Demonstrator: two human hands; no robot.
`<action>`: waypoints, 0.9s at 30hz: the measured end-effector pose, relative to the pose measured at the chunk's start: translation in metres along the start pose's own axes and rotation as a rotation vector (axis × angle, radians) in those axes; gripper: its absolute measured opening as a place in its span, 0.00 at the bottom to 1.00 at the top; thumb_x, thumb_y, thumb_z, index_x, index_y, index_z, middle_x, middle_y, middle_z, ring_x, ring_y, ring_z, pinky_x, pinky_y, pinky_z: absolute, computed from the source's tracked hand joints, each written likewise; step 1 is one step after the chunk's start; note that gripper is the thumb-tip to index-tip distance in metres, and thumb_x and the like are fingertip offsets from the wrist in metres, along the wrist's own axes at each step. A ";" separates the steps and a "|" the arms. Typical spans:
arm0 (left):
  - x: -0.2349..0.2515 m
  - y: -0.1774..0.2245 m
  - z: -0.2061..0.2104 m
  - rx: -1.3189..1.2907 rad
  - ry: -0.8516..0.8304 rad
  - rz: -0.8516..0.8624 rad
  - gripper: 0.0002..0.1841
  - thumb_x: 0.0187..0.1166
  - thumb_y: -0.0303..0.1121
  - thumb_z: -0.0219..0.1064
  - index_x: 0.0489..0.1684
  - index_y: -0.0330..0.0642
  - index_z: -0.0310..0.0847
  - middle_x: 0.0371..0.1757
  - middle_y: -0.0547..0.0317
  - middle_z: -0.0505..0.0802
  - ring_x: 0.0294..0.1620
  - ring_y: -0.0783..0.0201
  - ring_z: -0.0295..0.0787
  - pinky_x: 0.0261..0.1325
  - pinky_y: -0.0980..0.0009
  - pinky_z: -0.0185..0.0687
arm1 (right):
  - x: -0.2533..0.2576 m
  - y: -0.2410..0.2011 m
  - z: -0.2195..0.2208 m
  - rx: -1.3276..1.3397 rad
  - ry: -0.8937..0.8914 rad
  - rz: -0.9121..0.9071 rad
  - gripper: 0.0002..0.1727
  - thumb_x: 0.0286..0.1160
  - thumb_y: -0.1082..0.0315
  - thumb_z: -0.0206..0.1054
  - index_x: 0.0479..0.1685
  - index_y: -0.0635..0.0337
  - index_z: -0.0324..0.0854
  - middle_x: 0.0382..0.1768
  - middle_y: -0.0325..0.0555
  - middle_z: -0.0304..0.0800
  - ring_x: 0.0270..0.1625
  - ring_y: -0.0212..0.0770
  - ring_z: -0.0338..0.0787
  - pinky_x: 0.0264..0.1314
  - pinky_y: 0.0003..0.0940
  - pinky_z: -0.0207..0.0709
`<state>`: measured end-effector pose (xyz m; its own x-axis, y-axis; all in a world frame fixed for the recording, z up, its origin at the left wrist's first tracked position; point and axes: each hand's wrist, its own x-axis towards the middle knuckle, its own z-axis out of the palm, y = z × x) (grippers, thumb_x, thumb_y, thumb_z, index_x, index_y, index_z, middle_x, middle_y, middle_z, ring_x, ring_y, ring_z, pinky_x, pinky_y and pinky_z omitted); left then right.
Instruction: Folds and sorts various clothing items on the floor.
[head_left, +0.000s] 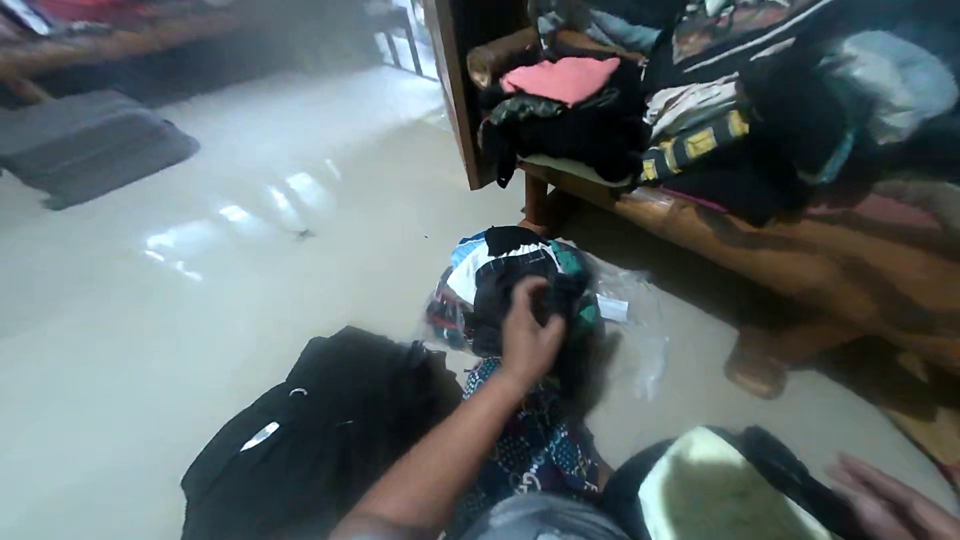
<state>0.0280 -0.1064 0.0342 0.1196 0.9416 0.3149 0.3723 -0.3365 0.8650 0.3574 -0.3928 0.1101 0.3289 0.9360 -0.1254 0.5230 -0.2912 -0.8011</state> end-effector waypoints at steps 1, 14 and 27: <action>-0.027 0.019 0.001 -0.099 -0.085 0.082 0.35 0.68 0.29 0.74 0.79 0.40 0.66 0.55 0.49 0.91 0.50 0.60 0.91 0.53 0.58 0.91 | 0.017 -0.006 0.020 0.171 -0.053 -0.012 0.33 0.93 0.52 0.53 0.88 0.65 0.61 0.78 0.58 0.78 0.73 0.48 0.86 0.71 0.47 0.84; -0.121 0.035 -0.049 -0.590 -0.900 -0.414 0.41 0.78 0.68 0.61 0.76 0.40 0.72 0.63 0.56 0.86 0.63 0.69 0.83 0.69 0.64 0.80 | 0.070 -0.087 0.173 0.330 -0.178 -0.067 0.27 0.83 0.52 0.63 0.77 0.56 0.75 0.67 0.43 0.87 0.65 0.31 0.87 0.67 0.31 0.84; -0.068 0.038 -0.054 -0.422 -0.558 -0.547 0.13 0.89 0.31 0.54 0.61 0.40 0.82 0.51 0.57 0.92 0.51 0.66 0.90 0.57 0.64 0.88 | 0.066 -0.104 0.148 -0.063 -0.307 -0.080 0.36 0.63 0.37 0.77 0.70 0.46 0.83 0.57 0.40 0.93 0.55 0.36 0.92 0.57 0.40 0.89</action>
<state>-0.0159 -0.1838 0.0673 0.4967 0.8046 -0.3256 0.1515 0.2890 0.9453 0.2082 -0.2717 0.0987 0.0375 0.9695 -0.2422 0.5885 -0.2173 -0.7787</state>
